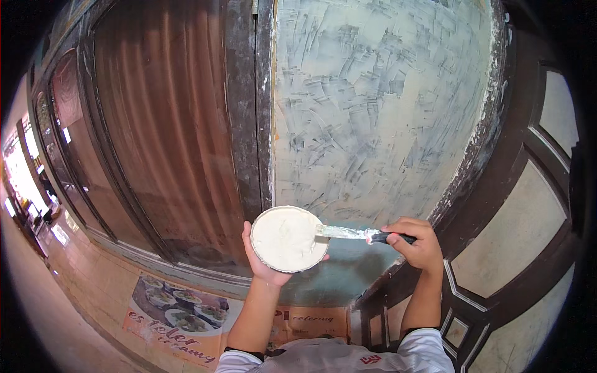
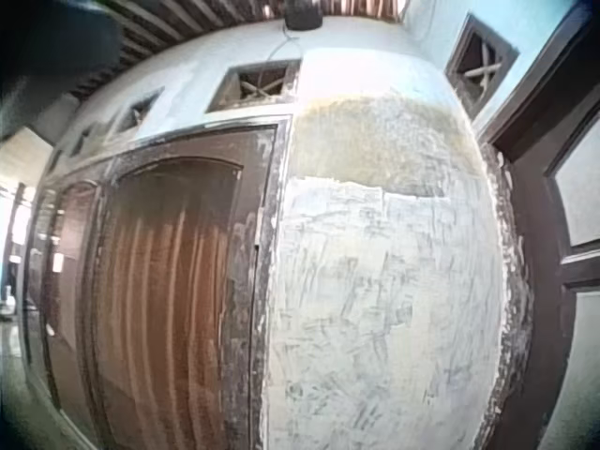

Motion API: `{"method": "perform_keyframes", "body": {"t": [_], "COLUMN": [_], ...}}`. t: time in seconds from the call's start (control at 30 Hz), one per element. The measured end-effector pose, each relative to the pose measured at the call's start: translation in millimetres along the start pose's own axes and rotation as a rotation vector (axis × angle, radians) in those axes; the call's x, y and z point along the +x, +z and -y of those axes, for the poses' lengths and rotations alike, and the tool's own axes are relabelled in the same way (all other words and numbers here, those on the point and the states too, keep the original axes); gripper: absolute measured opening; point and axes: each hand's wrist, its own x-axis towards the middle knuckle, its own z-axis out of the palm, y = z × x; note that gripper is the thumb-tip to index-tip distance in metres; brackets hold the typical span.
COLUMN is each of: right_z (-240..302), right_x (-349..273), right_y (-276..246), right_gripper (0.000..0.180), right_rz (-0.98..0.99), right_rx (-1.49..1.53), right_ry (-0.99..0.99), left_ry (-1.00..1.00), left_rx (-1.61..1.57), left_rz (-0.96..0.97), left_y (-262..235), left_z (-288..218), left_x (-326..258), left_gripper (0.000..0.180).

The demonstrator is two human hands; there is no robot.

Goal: The person applies putty to a wall with a putty knife.

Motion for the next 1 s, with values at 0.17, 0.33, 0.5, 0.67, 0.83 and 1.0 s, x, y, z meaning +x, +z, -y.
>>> {"method": "perform_keyframes", "body": {"t": [0.17, 0.33, 0.5, 0.67, 0.83, 1.0], "right_z": [-4.0, -16.1, -21.0, 7.9, 20.6, 29.0], "right_x": [-5.2, -6.7, -12.3, -2.4, 0.4, 12.3], "right_y": [12.3, 23.4, 27.4, 22.4, 0.6, -15.5], "right_gripper": [0.037, 0.043, 0.031, 0.026, 0.028, 0.023], "right_rz": [0.066, 0.105, 0.004, -0.142, -0.02, 0.02], "right_rx": [0.246, 0.423, 0.494, 0.123, -0.075, -0.155], "right_ry": [0.312, 0.496, 0.305, 0.02, -0.078, -0.085], "left_ry": [0.015, -0.011, 0.01, 0.048, 0.027, 0.038], "left_rx": [0.018, -0.036, -0.023, 0.015, -0.05, -0.015], "left_rz": [-0.038, -0.009, 0.003, 0.012, 0.071, 0.064], "left_y": [-5.7, -1.2, 2.6, 15.6, 19.7, 16.5], "left_z": [5.0, 5.4, 1.2, -6.0, -12.0, -11.7], "left_x": [3.5, 4.1, 6.8, 13.3, 16.2, 15.3], "left_gripper": [0.091, 0.091, 0.095, 0.093, 0.093, 0.095]}}
